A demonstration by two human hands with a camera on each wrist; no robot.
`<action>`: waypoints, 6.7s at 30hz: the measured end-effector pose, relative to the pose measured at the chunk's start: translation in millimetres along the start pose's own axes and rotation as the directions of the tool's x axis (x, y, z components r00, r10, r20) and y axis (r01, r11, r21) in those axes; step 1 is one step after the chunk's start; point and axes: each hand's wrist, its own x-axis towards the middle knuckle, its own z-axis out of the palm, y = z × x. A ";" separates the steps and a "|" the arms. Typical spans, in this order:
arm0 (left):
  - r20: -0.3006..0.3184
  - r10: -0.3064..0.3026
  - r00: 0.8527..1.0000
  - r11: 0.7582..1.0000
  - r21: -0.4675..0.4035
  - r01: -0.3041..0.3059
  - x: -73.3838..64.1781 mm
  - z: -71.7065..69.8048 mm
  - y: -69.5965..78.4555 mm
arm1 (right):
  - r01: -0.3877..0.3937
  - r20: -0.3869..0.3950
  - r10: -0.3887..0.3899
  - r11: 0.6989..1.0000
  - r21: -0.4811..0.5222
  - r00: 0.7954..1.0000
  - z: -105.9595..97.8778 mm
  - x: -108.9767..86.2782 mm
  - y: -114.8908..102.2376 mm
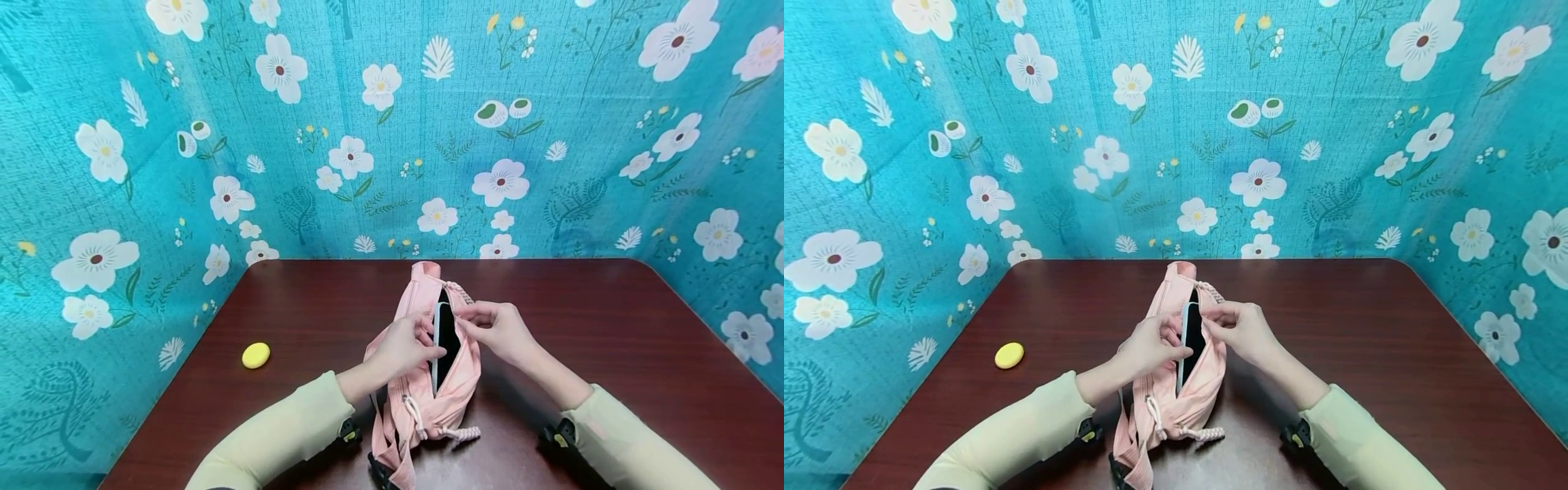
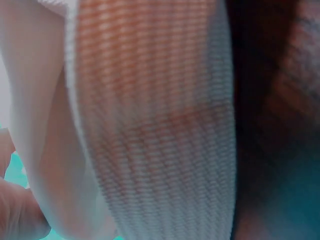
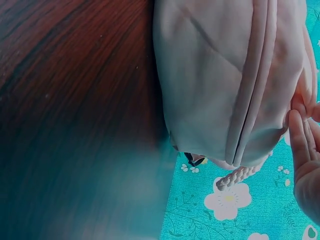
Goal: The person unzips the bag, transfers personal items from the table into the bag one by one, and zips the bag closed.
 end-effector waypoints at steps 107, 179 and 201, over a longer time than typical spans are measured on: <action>-0.101 0.132 0.986 0.892 0.446 -0.074 -89.9 -199.4 -77.7 | 0.000 0.015 -0.001 0.998 0.067 1.000 -8.1 -3.1 5.4; -0.034 -0.123 0.992 0.922 0.366 0.127 -101.2 -259.3 -140.8 | -0.051 0.060 0.046 0.994 0.097 0.997 -9.4 -5.8 2.6; -0.052 -0.026 0.998 0.957 0.286 0.039 -92.8 -241.8 -123.5 | -0.045 0.059 0.040 0.995 0.088 0.997 -9.8 -6.0 2.9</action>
